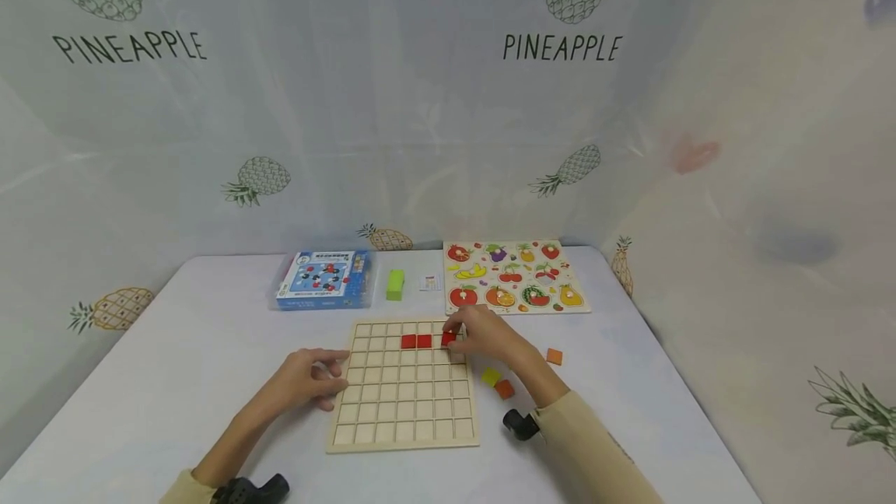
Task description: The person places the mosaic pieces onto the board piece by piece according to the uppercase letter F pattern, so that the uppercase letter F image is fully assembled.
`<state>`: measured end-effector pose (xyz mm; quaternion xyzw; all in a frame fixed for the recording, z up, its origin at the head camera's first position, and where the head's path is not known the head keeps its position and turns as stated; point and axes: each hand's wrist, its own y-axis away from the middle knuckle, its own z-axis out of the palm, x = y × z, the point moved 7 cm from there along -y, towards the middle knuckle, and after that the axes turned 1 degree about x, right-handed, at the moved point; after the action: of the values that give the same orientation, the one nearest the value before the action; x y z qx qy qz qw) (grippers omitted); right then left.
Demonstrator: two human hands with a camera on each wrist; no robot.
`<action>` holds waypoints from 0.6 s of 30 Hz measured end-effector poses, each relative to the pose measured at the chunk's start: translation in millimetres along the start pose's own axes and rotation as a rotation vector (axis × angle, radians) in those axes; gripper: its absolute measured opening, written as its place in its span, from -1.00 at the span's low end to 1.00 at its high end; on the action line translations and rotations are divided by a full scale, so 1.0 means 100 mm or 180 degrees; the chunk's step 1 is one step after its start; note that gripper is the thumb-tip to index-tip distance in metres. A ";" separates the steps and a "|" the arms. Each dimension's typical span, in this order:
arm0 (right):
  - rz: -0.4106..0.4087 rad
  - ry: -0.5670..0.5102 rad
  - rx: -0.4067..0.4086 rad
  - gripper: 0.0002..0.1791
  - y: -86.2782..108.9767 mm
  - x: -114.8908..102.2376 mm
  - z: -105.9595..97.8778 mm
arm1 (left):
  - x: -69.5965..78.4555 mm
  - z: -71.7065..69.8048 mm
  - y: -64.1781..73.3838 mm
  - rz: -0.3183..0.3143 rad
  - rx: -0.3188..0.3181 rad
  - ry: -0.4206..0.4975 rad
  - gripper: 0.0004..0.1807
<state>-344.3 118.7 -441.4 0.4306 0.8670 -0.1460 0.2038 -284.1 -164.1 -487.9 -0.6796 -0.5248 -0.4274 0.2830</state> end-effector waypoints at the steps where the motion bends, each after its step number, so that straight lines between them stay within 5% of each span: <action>1: -0.0010 -0.0019 -0.0008 -0.76 -0.03 -0.03 0.02 | 0.00 0.00 0.00 0.0001 -0.0001 0.0006 -0.41; 18: -0.0211 -0.0148 -0.0130 -0.77 -0.42 -0.32 0.34 | 0.01 0.00 0.03 0.0082 -0.0035 0.0078 -0.40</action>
<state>-352.4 57.5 -452.5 0.3939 0.8787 -0.1449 0.2277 -281.1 -164.8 -486.9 -0.6825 -0.5102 -0.4349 0.2912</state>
